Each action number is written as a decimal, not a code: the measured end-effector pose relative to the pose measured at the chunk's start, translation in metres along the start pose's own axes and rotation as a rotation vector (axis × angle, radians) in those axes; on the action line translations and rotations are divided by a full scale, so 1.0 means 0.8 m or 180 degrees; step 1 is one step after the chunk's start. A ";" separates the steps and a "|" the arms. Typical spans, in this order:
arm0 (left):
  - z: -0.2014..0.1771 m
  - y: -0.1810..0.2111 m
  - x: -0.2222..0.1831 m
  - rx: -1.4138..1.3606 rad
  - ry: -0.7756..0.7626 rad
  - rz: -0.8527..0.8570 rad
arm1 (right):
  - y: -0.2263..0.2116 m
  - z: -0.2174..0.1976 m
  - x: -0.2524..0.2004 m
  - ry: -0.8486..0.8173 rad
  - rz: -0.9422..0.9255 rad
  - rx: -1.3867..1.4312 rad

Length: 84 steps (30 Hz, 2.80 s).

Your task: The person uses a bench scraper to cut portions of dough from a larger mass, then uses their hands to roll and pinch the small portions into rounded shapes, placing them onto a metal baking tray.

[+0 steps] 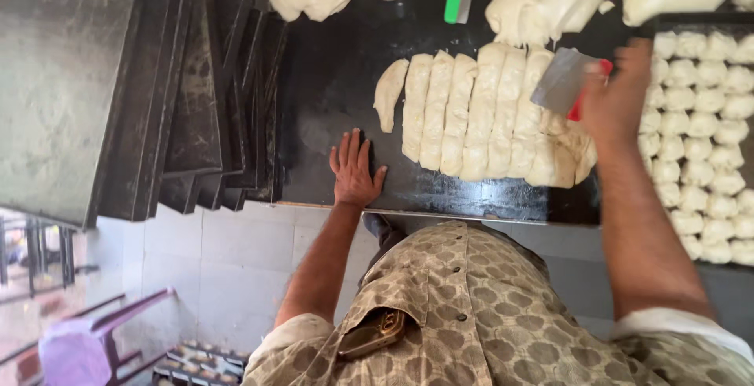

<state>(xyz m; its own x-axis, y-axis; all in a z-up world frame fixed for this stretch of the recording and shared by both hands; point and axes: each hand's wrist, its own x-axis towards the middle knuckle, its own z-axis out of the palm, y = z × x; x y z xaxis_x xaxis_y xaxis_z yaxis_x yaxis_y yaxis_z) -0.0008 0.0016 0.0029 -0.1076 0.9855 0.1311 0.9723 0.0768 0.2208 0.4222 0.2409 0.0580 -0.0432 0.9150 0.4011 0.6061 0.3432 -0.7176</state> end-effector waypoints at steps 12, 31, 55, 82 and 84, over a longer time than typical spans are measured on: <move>0.003 0.001 -0.001 0.0113 -0.0093 -0.0103 | -0.134 0.312 0.025 -0.1873 -0.0958 -0.1227; -0.042 0.065 0.057 -0.3172 -0.2111 0.1150 | -0.284 0.029 -0.200 -0.0361 0.1248 0.2474; 0.035 0.107 0.061 -0.2431 -0.4087 -0.0031 | -0.099 0.014 -0.315 -0.0638 0.0152 -0.1415; -0.001 -0.032 0.050 -0.2024 -0.3201 0.0136 | -0.252 0.163 -0.339 -0.1544 0.0155 -0.0989; 0.004 -0.043 0.048 -0.2158 -0.3120 0.0078 | -0.262 0.180 -0.347 -0.1661 -0.0193 -0.1145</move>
<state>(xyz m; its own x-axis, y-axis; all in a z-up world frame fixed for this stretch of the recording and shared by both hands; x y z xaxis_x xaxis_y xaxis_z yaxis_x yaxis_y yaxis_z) -0.0379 0.0376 -0.0029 0.4005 0.7038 -0.5867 0.6324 0.2511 0.7328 0.1926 -0.0547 0.0146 -0.4121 0.9103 0.0397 0.8154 0.3879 -0.4296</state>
